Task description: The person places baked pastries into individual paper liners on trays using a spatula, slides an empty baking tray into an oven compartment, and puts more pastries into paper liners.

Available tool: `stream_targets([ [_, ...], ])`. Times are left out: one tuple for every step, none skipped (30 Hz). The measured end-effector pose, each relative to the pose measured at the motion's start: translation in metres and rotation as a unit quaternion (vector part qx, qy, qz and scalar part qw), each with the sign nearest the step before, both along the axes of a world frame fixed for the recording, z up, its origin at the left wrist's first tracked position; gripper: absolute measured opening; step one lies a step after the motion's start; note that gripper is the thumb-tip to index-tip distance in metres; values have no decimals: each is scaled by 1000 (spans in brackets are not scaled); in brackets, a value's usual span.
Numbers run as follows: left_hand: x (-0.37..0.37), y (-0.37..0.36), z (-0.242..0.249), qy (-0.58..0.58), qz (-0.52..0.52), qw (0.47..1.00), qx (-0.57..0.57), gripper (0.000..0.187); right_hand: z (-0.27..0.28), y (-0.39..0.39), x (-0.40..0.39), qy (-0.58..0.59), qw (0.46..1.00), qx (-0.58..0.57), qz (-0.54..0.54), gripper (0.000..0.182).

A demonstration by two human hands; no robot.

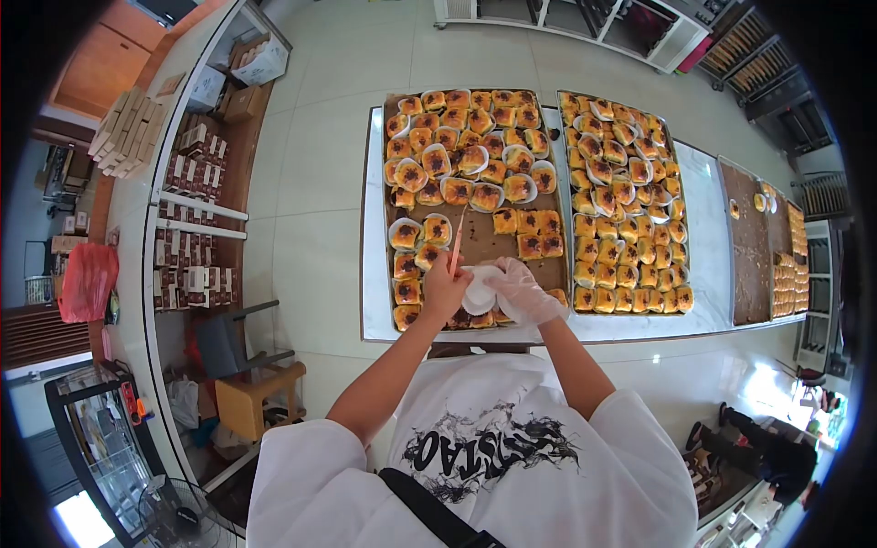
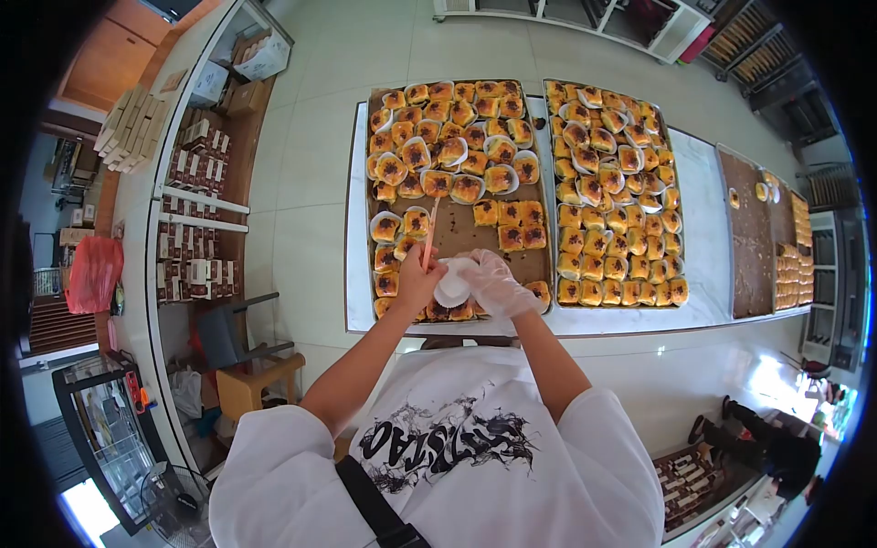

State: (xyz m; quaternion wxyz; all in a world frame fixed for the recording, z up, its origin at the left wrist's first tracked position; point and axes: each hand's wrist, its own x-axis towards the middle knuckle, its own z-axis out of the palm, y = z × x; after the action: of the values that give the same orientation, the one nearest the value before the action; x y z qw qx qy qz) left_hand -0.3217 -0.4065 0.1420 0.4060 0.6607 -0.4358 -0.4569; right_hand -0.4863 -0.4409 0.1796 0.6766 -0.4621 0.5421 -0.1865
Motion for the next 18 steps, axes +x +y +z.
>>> stream_targets([
  [-2,-2,-3,-8,11,1000,-7,29,-1,0,2,-32,999,0,-29,26],
  [-5,-4,-7,7,39,999,-22,28,-3,-1,2,-65,996,0,-57,27],
  [-8,-8,-13,22,68,997,-38,27,-15,-3,1,-94,990,50,-89,29],
  [-12,-10,-15,37,97,993,-54,26,-30,-5,2,-122,980,100,-120,32],
  [-15,-10,-16,30,111,992,-46,25,-45,-6,1,-150,965,150,-152,35],
  [-19,-10,-17,23,124,991,-39,24,-45,-5,2,-159,954,182,-177,35],
  [-23,-12,-17,16,135,990,-32,24,-46,-2,5,-168,941,214,-203,36],
  [-27,-13,-17,6,140,989,-38,24,-46,0,8,-176,926,245,-229,37],
  [-29,-12,-19,-4,145,988,-45,23,-51,2,11,-195,919,243,-243,36],
  [-30,-12,-21,-15,151,987,-52,23,-60,4,16,-214,911,242,-256,36],
  [-30,-11,-23,-4,144,989,-44,24,-69,5,18,-233,903,241,-269,35],
  [-30,-12,-19,8,138,990,-36,26,-73,6,18,-175,928,212,-251,34],
  [-31,-12,-16,20,131,991,-29,27,-76,6,16,-116,949,182,-232,33],
  [-31,-11,-12,11,107,994,-7,31,-79,6,15,-96,961,150,-212,33],
  [-30,-11,11,2,82,997,15,35,-77,6,14,-75,971,118,-193,32],
  [-29,-11,25,-7,56,998,38,38,-62,6,13,-93,976,85,-175,32],
  [-26,-11,19,-40,44,998,10,41,-53,5,12,-111,980,51,-157,31],
  [-23,-12,14,-74,31,997,-18,44,-56,6,10,-90,986,41,-137,31],
])
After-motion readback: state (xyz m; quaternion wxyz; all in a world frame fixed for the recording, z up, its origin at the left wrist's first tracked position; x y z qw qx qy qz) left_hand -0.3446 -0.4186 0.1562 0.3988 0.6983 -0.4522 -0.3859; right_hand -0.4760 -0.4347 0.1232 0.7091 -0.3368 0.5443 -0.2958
